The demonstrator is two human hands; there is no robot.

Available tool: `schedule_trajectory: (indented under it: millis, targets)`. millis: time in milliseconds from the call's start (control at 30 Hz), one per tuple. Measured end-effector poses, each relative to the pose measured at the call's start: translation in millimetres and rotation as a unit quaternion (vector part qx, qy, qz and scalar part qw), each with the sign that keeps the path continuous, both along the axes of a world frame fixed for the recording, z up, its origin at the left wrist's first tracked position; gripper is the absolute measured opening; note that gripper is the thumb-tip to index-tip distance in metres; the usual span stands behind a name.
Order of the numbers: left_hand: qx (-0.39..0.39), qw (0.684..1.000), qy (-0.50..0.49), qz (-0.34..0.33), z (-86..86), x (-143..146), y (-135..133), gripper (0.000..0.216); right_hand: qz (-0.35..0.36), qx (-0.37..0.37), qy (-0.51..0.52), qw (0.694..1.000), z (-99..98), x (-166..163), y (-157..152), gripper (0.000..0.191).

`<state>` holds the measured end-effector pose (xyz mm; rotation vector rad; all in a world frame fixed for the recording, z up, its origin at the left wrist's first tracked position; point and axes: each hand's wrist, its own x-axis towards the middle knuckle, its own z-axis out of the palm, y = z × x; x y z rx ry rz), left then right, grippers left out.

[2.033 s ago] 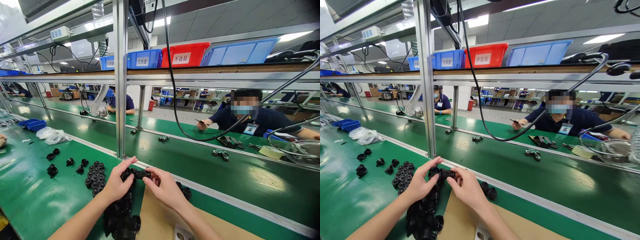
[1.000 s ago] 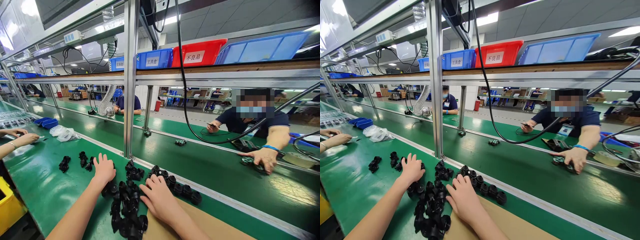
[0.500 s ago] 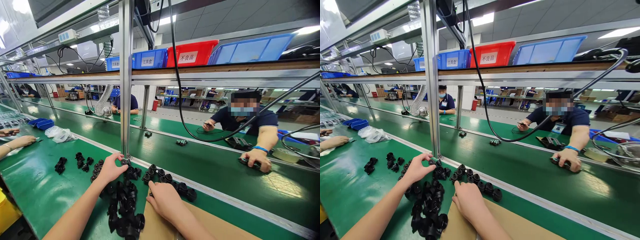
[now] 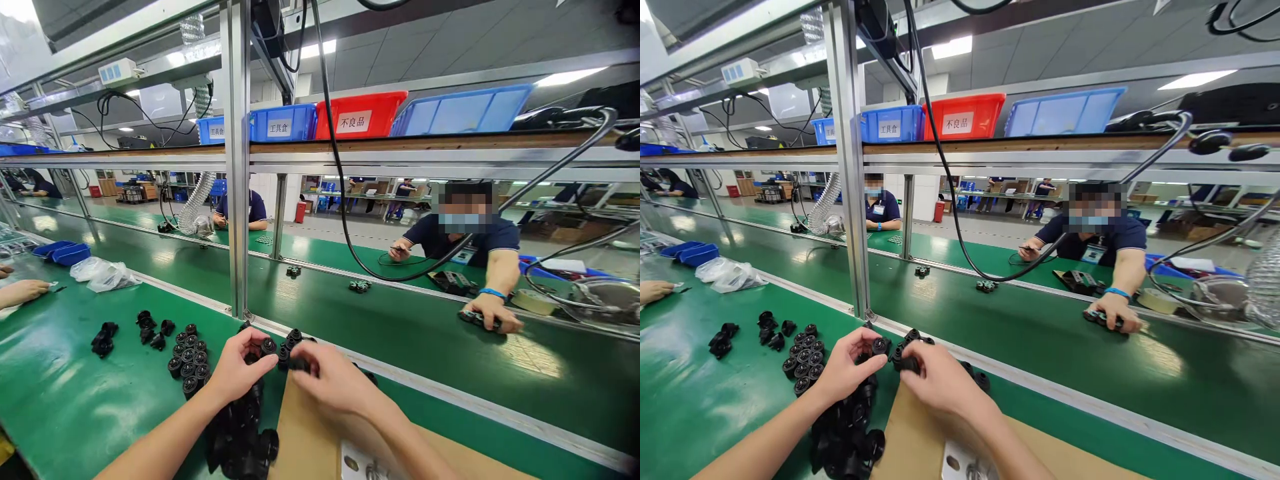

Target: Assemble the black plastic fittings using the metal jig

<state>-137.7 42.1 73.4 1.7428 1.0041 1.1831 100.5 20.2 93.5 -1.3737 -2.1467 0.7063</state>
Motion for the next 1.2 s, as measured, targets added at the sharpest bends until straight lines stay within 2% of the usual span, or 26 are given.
schedule_trajectory:
  millis: [33,67,133,167,233,267,300,367,433,500,667,767,933,1200]
  targets:
    - [-0.002,1.000,-0.013,-0.006,-1.2,1.7,-2.6,0.029,-0.014,-0.031,0.130,0.991,1.8,0.4,4.7,0.024]
    - [-0.001,1.000,-0.028,-0.013,-2.4,3.6,-5.2,0.030,-0.032,-0.073,0.258,0.963,2.9,0.1,9.3,0.031]
    - [0.011,0.998,-0.054,-0.031,-4.6,7.2,-10.2,0.030,-0.064,-0.176,0.453,0.872,3.0,-2.7,16.5,0.044]
    - [0.024,0.997,-0.061,-0.038,-5.3,8.8,-12.3,0.029,-0.071,-0.230,0.517,0.822,2.3,-4.8,18.6,0.047]
    - [0.057,0.996,-0.060,-0.043,-5.9,11.3,-15.0,0.026,-0.068,-0.318,0.585,0.743,0.0,-9.9,19.7,0.047]
    - [0.070,0.995,-0.058,-0.043,-6.0,12.1,-15.6,0.025,-0.064,-0.344,0.600,0.719,-1.2,-12.5,19.0,0.046]
    - [0.081,0.994,-0.058,-0.043,-6.1,12.7,-15.7,0.025,-0.061,-0.358,0.609,0.705,-2.4,-15.1,17.8,0.045]
    - [0.091,0.993,-0.058,-0.040,-6.6,13.0,-15.3,0.027,-0.055,-0.356,0.622,0.695,-4.1,-19.6,14.8,0.044]
    - [0.094,0.993,-0.060,-0.036,-7.7,12.8,-14.7,0.028,-0.050,-0.332,0.624,0.706,-5.4,-23.0,12.1,0.048]
    - [0.096,0.993,-0.058,-0.029,-8.9,12.5,-14.6,0.029,-0.044,-0.293,0.608,0.737,-6.4,-25.2,10.3,0.053]
    - [0.109,0.992,-0.059,-0.004,-9.2,12.8,-15.3,0.034,-0.029,-0.121,0.469,0.874,-8.6,-26.8,4.4,0.054]
    - [0.114,0.992,-0.062,0.002,-8.0,12.8,-15.0,0.036,-0.004,-0.041,0.386,0.922,-9.7,-27.2,-2.2,0.047]
    - [0.122,0.991,-0.056,0.002,-7.6,12.2,-15.0,0.037,0.006,0.021,0.310,0.951,-6.8,-27.9,-10.7,0.034]
    - [0.136,0.990,-0.048,-0.002,-11.7,11.2,-13.4,0.039,0.011,0.105,0.212,0.972,1.2,-25.4,-11.8,0.025]
